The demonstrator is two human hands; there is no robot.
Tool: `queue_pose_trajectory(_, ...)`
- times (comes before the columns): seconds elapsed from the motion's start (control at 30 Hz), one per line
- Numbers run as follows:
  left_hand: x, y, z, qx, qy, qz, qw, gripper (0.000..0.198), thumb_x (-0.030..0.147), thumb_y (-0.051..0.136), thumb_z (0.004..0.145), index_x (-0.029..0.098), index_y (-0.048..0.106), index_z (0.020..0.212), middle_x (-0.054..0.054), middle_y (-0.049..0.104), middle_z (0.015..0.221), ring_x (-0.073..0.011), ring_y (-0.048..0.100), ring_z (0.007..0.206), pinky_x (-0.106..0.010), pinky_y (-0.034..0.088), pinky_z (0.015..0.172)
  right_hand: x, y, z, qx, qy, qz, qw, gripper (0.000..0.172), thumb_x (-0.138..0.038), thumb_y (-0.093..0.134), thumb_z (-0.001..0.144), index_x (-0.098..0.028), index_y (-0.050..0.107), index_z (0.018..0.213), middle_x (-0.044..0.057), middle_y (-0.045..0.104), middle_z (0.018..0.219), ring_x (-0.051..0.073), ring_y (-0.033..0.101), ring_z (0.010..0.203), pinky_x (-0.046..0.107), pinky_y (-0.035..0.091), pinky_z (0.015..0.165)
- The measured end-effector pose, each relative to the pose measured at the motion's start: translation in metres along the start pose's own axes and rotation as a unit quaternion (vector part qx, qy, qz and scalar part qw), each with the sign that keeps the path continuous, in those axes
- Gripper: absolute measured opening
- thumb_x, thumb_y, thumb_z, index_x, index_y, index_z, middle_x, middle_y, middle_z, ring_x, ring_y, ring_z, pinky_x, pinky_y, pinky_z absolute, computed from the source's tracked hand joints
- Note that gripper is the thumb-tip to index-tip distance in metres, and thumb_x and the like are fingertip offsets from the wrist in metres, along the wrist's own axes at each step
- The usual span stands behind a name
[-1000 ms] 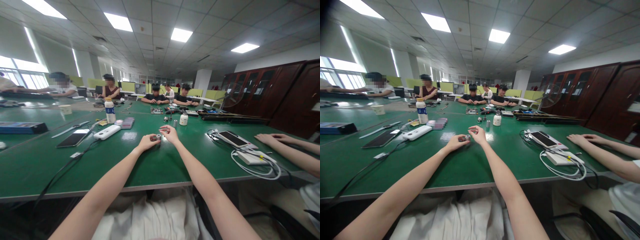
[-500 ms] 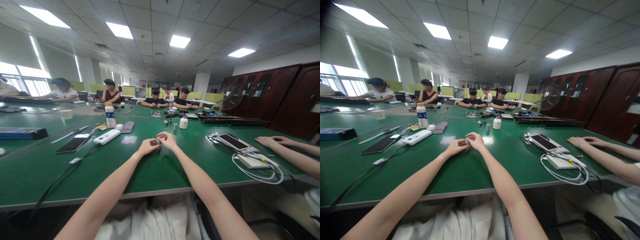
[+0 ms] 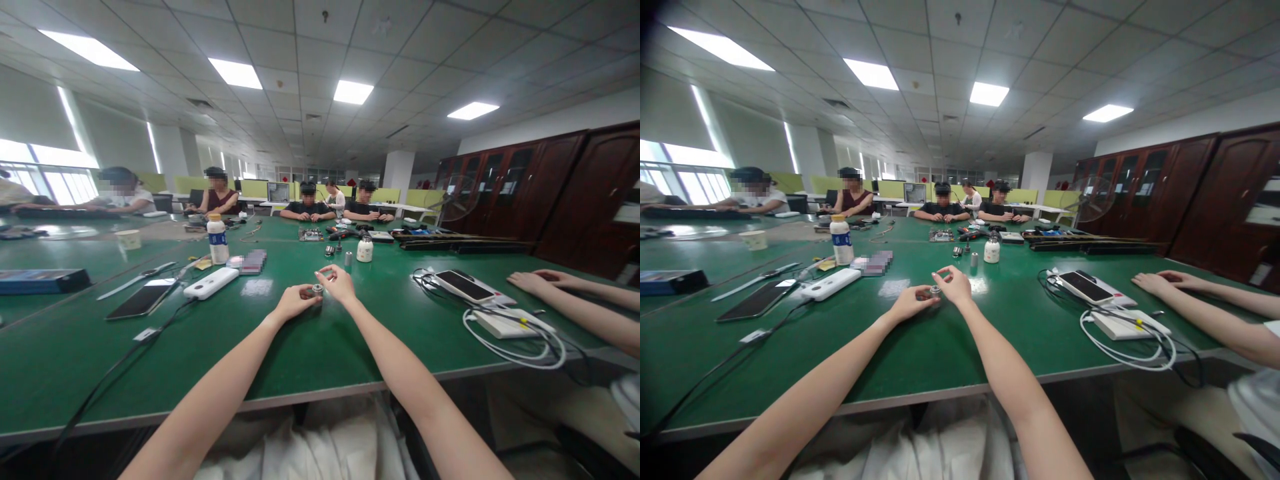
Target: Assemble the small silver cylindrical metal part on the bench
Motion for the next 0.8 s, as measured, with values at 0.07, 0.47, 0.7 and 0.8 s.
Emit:
queue_pose_trajectory(0.07,0.0,0.0,0.0,0.0,0.002,0.001,1.0,0.052,0.053,0.069,0.07,0.018,0.074,0.108,-0.005,0.079,0.084,-0.0256,0.073,0.082,-0.032,0.054,0.08,0.0,0.001,0.0,-0.012,-0.006,0.0,1.0,0.023,-0.041,0.074,0.076,-0.024,0.069,0.092,-0.002,0.072,0.071,0.015,0.066,0.064,0.024,0.046,0.06)
queue_pose_trajectory(0.47,0.002,0.001,-0.001,-0.004,0.004,-0.001,1.0,0.053,0.055,0.067,0.071,0.02,0.074,0.111,-0.004,0.079,0.086,-0.0266,0.073,0.084,-0.033,0.054,0.079,-0.001,0.013,0.001,-0.059,-0.035,0.043,0.997,0.024,-0.026,0.076,0.07,-0.022,0.072,0.094,-0.002,0.074,0.073,0.01,0.058,0.052,0.021,0.043,0.051)
queue_pose_trajectory(0.7,0.002,0.001,-0.001,-0.004,0.008,-0.003,1.0,0.052,0.055,0.068,0.071,0.02,0.074,0.11,-0.004,0.079,0.086,-0.0257,0.073,0.083,-0.032,0.054,0.078,0.002,0.013,0.002,-0.082,-0.035,0.051,0.995,0.026,-0.022,0.079,0.07,-0.022,0.072,0.094,0.0,0.076,0.076,0.017,0.071,0.069,0.025,0.053,0.063)
queue_pose_trajectory(0.8,0.003,0.001,-0.001,-0.006,0.008,-0.004,1.0,0.051,0.054,0.068,0.072,0.02,0.073,0.11,-0.004,0.079,0.087,-0.0254,0.073,0.084,-0.032,0.054,0.079,0.0,0.013,0.001,-0.088,-0.037,0.048,0.994,0.024,-0.02,0.078,0.071,-0.023,0.072,0.094,0.0,0.076,0.075,0.019,0.073,0.074,0.028,0.054,0.067)
Point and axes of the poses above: each hand's wrist, its own z-axis towards the middle knuckle, its own y-axis out of the palm, x = y × z, the point moved 10 cm from there along z, towards the middle knuckle
